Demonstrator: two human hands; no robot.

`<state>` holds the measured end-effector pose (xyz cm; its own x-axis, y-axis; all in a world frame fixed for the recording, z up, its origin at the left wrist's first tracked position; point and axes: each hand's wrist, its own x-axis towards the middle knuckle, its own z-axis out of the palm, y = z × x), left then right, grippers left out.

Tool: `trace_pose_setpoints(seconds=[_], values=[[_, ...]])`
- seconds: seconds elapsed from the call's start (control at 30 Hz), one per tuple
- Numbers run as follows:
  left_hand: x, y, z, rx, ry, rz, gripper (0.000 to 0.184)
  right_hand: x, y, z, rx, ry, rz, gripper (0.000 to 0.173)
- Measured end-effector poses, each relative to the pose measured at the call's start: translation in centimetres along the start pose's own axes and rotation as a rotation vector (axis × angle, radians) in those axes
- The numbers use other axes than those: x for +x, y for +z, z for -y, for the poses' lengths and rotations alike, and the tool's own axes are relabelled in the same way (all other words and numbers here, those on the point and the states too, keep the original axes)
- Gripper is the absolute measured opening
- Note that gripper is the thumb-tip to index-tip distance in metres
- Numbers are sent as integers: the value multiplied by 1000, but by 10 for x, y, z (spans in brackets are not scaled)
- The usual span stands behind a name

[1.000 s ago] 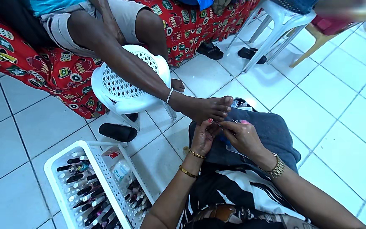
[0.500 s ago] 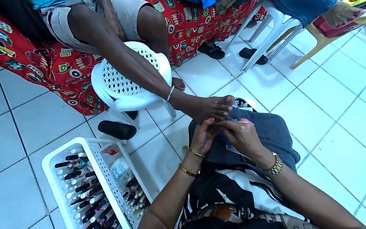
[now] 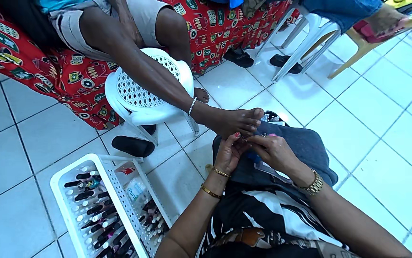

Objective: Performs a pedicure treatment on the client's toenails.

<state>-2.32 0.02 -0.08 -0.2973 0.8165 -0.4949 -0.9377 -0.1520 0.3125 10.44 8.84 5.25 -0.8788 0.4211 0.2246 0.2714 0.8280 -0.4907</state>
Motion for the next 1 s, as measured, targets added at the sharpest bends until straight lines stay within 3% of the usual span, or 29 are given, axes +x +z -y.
trace_pose_setpoints(seconds=[0.23,0.4,1.0], values=[[-10,6,-1,115,10,46,12,-5,2,8,-79,-5,-74,28],[-11,5,0,89,35,84,9,-2,-13,18,-16,51,106,24],[-10,4,-1,38,-1,60,11,-6,-18,17,42,81,129,28]])
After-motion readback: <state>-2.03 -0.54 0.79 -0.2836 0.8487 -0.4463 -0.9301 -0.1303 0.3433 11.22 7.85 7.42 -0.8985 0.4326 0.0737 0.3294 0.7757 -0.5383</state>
